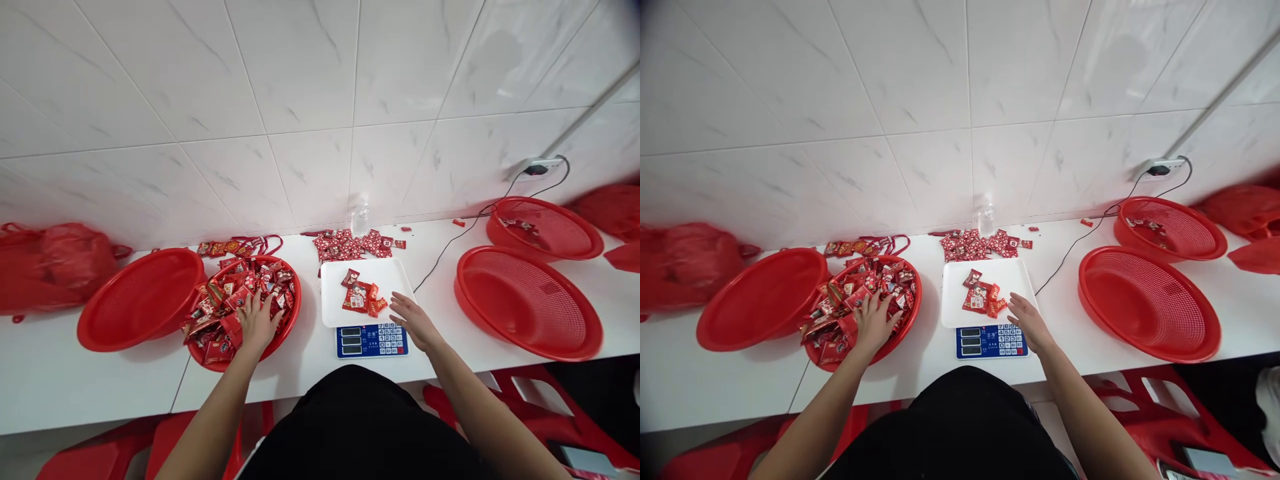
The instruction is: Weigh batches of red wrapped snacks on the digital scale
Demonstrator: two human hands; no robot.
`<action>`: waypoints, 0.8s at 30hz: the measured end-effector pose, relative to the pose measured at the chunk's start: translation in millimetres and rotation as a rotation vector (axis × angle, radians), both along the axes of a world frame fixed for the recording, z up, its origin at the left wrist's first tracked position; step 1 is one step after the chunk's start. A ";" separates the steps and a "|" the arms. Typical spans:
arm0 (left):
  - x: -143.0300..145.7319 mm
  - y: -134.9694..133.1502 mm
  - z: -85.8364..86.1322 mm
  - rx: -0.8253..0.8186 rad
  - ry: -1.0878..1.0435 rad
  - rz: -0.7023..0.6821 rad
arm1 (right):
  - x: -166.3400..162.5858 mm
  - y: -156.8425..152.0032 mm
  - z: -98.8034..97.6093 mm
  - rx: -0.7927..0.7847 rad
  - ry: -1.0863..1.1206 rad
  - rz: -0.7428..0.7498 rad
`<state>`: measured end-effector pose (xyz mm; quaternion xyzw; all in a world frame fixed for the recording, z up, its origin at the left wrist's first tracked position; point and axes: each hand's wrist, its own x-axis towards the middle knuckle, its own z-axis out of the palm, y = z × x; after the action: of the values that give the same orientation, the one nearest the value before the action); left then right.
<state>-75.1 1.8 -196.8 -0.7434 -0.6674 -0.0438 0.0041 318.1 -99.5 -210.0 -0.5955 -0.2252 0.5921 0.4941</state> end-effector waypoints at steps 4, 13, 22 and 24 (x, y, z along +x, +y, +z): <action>18.3 11.9 -2.8 0.017 0.000 -0.022 | -8.9 5.2 5.6 0.033 -0.028 0.054; 7.7 15.3 40.6 -0.007 -0.695 0.158 | -9.6 -5.9 5.6 0.031 -0.069 0.092; 127.1 0.9 17.3 -0.529 -1.228 0.102 | -11.4 -13.5 11.8 0.010 -0.093 0.123; 136.5 -9.5 9.5 -0.513 -1.209 0.082 | -8.1 -19.9 16.5 0.021 -0.107 0.172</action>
<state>61.5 -7.7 -187.2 -0.5391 -0.5692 -0.2932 -0.5472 310.1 -119.4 -193.5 -0.5994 -0.3078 0.5974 0.4350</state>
